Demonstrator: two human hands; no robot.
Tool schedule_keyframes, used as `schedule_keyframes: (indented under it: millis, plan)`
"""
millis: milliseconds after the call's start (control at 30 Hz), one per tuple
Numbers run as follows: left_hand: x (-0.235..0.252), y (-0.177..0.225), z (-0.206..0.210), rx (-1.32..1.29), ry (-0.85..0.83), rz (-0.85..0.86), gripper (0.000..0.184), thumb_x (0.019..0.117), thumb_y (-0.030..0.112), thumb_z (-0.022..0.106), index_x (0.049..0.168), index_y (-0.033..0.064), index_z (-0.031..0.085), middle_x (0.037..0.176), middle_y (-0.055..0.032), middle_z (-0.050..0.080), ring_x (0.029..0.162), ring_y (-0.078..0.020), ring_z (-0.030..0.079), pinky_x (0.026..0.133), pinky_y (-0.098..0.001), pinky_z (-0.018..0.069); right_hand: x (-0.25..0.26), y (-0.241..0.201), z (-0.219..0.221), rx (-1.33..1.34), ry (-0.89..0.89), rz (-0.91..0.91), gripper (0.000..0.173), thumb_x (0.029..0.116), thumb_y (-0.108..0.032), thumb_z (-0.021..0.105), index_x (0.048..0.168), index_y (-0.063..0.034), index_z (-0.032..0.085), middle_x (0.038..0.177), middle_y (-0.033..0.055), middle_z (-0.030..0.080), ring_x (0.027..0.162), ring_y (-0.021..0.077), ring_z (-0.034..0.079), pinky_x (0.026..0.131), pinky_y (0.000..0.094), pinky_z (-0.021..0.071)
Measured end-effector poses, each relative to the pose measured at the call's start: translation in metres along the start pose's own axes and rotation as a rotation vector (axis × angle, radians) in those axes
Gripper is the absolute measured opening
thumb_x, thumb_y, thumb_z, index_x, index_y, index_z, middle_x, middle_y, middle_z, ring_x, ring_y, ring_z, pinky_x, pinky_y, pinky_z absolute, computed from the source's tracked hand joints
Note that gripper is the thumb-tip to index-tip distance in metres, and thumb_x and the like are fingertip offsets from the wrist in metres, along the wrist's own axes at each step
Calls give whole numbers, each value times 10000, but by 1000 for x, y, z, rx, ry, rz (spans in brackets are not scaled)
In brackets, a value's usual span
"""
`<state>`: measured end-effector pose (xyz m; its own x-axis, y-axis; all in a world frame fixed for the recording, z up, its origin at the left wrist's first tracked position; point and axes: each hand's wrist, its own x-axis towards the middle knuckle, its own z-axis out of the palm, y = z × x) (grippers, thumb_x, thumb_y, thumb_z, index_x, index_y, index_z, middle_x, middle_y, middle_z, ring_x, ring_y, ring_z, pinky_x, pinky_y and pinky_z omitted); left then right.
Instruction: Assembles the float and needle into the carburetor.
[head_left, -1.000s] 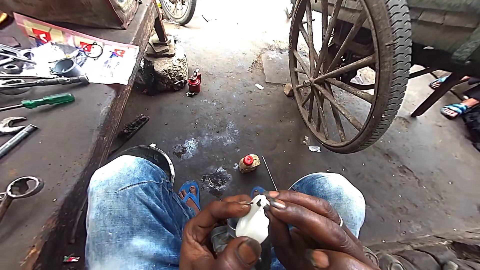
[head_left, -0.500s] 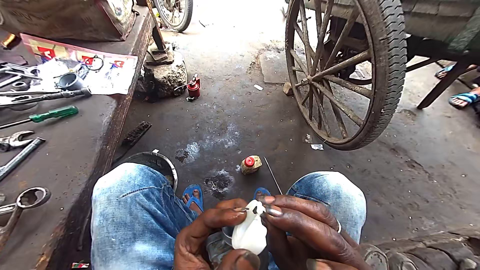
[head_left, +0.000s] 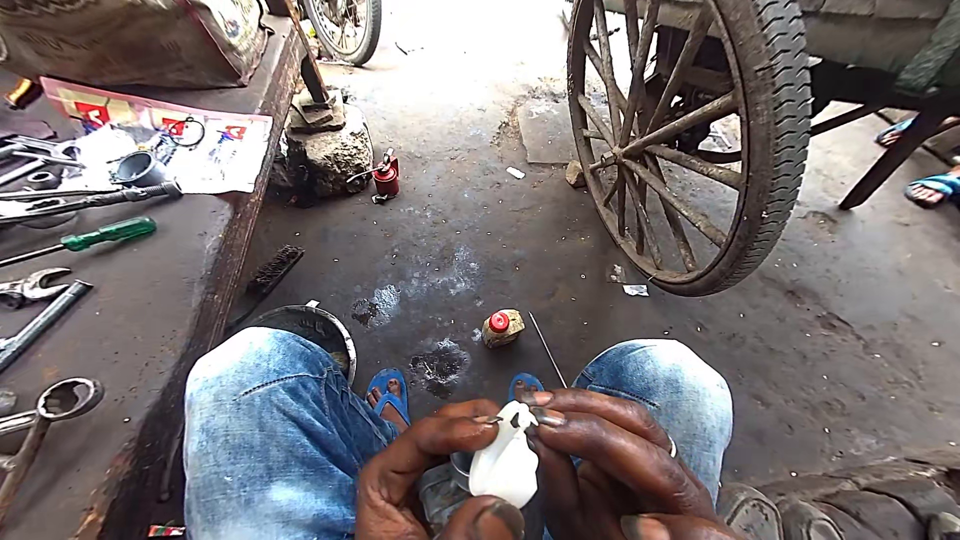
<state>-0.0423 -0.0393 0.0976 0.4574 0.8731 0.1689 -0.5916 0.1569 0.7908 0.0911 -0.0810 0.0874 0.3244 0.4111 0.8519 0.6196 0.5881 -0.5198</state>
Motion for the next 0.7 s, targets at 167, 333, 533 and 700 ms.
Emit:
schedule_keyframes:
  millis: [167, 333, 533, 700]
  plan:
    - [-1, 0, 0, 7, 4, 4, 253, 918, 201, 750, 1161, 130, 760, 1169, -13, 740, 1079, -63, 683, 948, -229, 552, 1, 0, -1, -18, -19, -9, 173, 942, -16, 709, 976, -119, 574, 1084, 17, 747, 1102, 179, 717, 912, 300, 618]
    - [-1, 2, -3, 70, -8, 23, 269, 910, 208, 763, 1170, 138, 754, 1171, -8, 738, 1083, -70, 684, 944, -230, 559, 0, 0, 2, 40, 9, 1, 173, 937, 0, 708, 974, -105, 575, 1072, 31, 750, 1093, 190, 723, 907, 307, 622]
    - [0, 4, -5, 104, -39, 27, 289, 911, 209, 765, 1190, 133, 747, 1194, -14, 730, 1102, -79, 678, 951, -238, 561, -2, 1, 1, 113, 2, 23, 179, 925, 14, 721, 982, -94, 590, 1100, 51, 741, 1118, 212, 715, 928, 337, 621]
    - [-1, 4, -4, 115, -36, 23, 284, 907, 199, 766, 1185, 142, 751, 1200, -9, 728, 1113, -83, 674, 957, -238, 558, -4, 1, 0, 124, 14, 23, 200, 921, 11, 731, 1009, -97, 588, 1104, 52, 740, 1118, 220, 716, 923, 343, 625]
